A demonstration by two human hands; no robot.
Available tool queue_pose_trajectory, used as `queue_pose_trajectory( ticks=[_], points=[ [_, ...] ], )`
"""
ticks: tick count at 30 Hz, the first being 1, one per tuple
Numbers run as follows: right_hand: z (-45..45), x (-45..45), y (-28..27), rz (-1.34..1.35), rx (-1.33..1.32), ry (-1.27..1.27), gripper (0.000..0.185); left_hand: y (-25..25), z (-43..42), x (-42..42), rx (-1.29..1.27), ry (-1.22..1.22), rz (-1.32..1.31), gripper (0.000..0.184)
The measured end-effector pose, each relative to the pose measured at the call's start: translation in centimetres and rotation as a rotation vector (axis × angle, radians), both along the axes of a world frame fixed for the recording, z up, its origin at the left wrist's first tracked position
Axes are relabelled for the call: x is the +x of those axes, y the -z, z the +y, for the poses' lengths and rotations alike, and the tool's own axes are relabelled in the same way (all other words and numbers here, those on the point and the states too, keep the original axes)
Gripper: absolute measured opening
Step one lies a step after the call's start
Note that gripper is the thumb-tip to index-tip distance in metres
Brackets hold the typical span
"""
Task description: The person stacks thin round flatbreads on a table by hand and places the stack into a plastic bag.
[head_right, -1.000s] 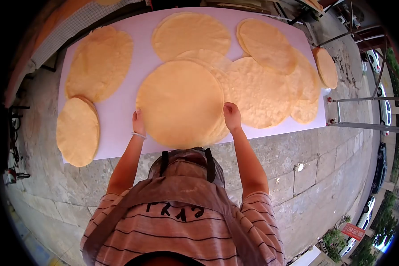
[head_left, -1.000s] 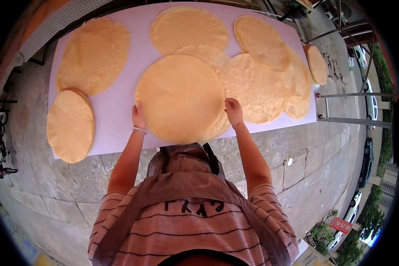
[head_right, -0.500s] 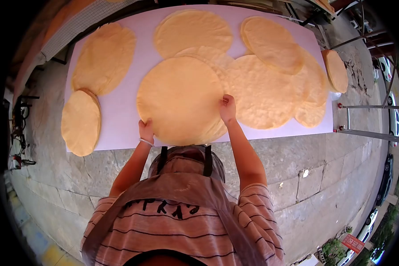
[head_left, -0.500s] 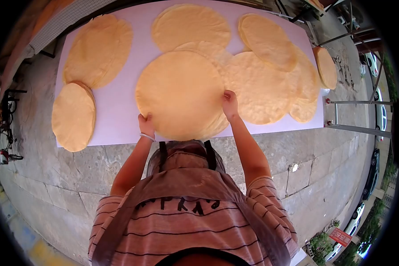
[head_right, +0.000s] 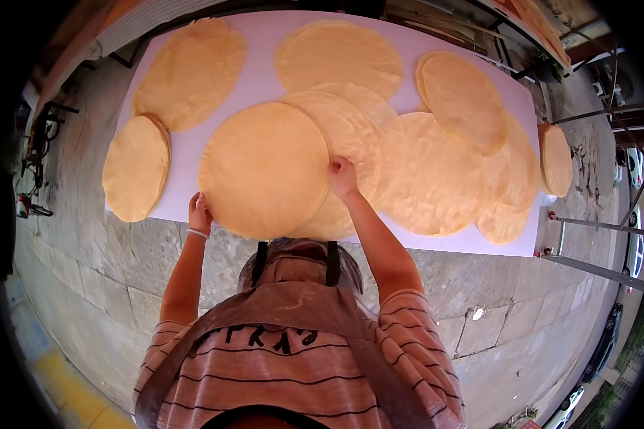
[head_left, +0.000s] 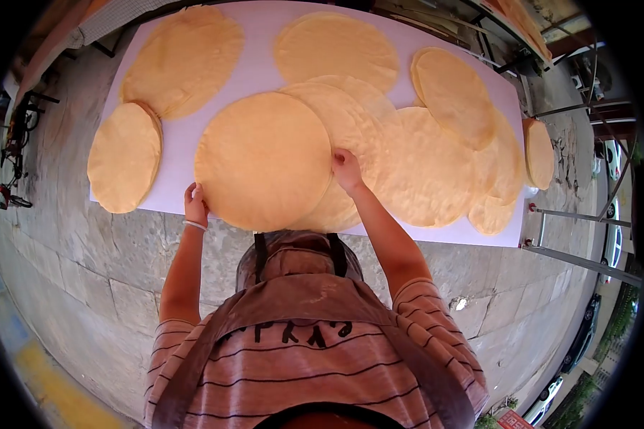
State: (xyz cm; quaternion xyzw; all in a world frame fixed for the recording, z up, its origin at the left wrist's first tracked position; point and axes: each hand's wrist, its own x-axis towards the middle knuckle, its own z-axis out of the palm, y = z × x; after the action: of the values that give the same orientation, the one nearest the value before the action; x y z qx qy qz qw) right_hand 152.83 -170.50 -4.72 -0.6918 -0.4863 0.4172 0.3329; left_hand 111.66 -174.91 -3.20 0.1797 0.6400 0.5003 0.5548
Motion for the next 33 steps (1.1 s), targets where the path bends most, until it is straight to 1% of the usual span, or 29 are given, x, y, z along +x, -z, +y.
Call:
queue_pose_trajectory(
  ticks=[1, 2, 4, 5, 8, 9, 11, 12, 15, 17, 18, 20, 21, 23, 24, 26, 27, 28, 29, 30, 31, 32, 33],
  points=[
    [-0.2, -0.5, -0.3, -0.023, 0.016, 0.016, 0.015, 1.6, -1.0, 0.1, 0.071, 0.021, 0.028, 0.031],
    [-0.3, -0.8, -0.5, -0.046, 0.033, 0.031, 0.015, 1.6, -1.7, 0.6, 0.08, -0.007, 0.031, 0.033],
    [0.1, -1.3, 1.4, -0.057, 0.089, 0.091, 0.016, 1.4, -2.7, 2.3, 0.093, -0.063, 0.038, 0.037],
    [0.3, -1.6, 1.3, -0.062, 0.118, 0.12, 0.016, 1.5, -2.6, 2.8, 0.104, -0.105, 0.015, 0.044],
    [0.5, -1.9, 0.7, -0.016, 0.107, 0.122, 0.017, 1.3, -2.0, 4.4, 0.147, -0.148, 0.064, 0.045],
    [0.7, -2.0, 0.5, -0.001, 0.041, 0.12, 0.017, 0.5, -1.9, 5.0, 0.118, -0.138, 0.066, 0.048],
    [1.0, -1.9, 0.3, 0.027, -0.093, 0.116, 0.018, 0.5, -1.7, 5.0, 0.144, -0.093, 0.094, 0.052],
    [1.1, -1.9, 0.3, 0.013, -0.113, 0.114, 0.018, 0.6, -1.8, 4.9, 0.155, -0.069, 0.109, 0.053],
    [1.3, -1.7, 0.1, -0.022, -0.145, 0.125, 0.019, 0.5, -2.1, 4.6, 0.097, -0.117, 0.039, 0.051],
    [1.2, -1.4, -0.3, -0.042, -0.13, 0.142, 0.02, 0.4, -2.3, 4.6, 0.049, -0.144, 0.037, 0.046],
    [1.1, -1.4, -0.6, -0.114, -0.117, 0.142, 0.02, 0.4, -2.6, 4.5, 0.024, -0.162, 0.036, 0.043],
    [1.0, -1.6, -0.9, -0.255, -0.088, 0.131, 0.021, 0.6, -3.2, 4.2, -0.023, -0.114, -0.116, 0.031],
    [0.9, -1.8, -0.6, -0.285, -0.049, 0.131, 0.021, 0.8, -3.6, 4.0, -0.045, -0.092, -0.191, 0.025],
    [0.9, -2.0, -0.4, -0.346, 0.033, 0.138, 0.022, 1.8, -3.8, 5.1, -0.009, -0.034, 0.161, 0.022],
    [0.8, -1.8, -0.4, -0.331, 0.014, 0.111, 0.022, 1.8, -3.8, 6.0, 0.004, 0.0, 0.334, 0.021],
    [0.9, -1.3, -0.7, -0.308, -0.017, 0.055, 0.023, 0.8, -2.6, 6.2, 0.017, 0.178, 0.513, 0.023],
    [0.7, -1.2, 0.0, -0.212, 0.042, 0.122, 0.023, -0.3, -1.8, 6.4, 0.024, 0.264, 0.601, 0.025],
    [0.3, -1.2, 0.7, -0.112, 0.101, 0.186, 0.022, -1.5, -1.1, 6.8, 0.161, 0.216, 0.398, 0.028],
    [-0.2, -0.9, 0.3, -0.168, -0.011, 0.204, 0.022, -3.2, -0.2, 7.2, 0.299, 0.167, 0.197, 0.03],
    [-1.0, -0.9, -0.4, -0.226, -0.124, 0.223, 0.022, -6.6, 0.3, 7.6, 0.283, 0.147, 0.058, 0.034],
    [-2.3, -2.3, -1.9, 0.066, -0.192, 0.352, 0.023, -10.3, 0.6, 7.6, 0.269, 0.128, -0.082, 0.038],
    [-3.3, -4.1, -4.1, 0.357, -0.262, 0.474, 0.026, -12.9, 1.1, 7.0, 0.285, 0.149, -0.156, 0.039],
    [-4.0, -6.0, -7.1, 0.86, -0.325, 0.462, 0.026, -15.0, 1.4, 6.3, 0.299, 0.173, -0.229, 0.04]
  ],
)
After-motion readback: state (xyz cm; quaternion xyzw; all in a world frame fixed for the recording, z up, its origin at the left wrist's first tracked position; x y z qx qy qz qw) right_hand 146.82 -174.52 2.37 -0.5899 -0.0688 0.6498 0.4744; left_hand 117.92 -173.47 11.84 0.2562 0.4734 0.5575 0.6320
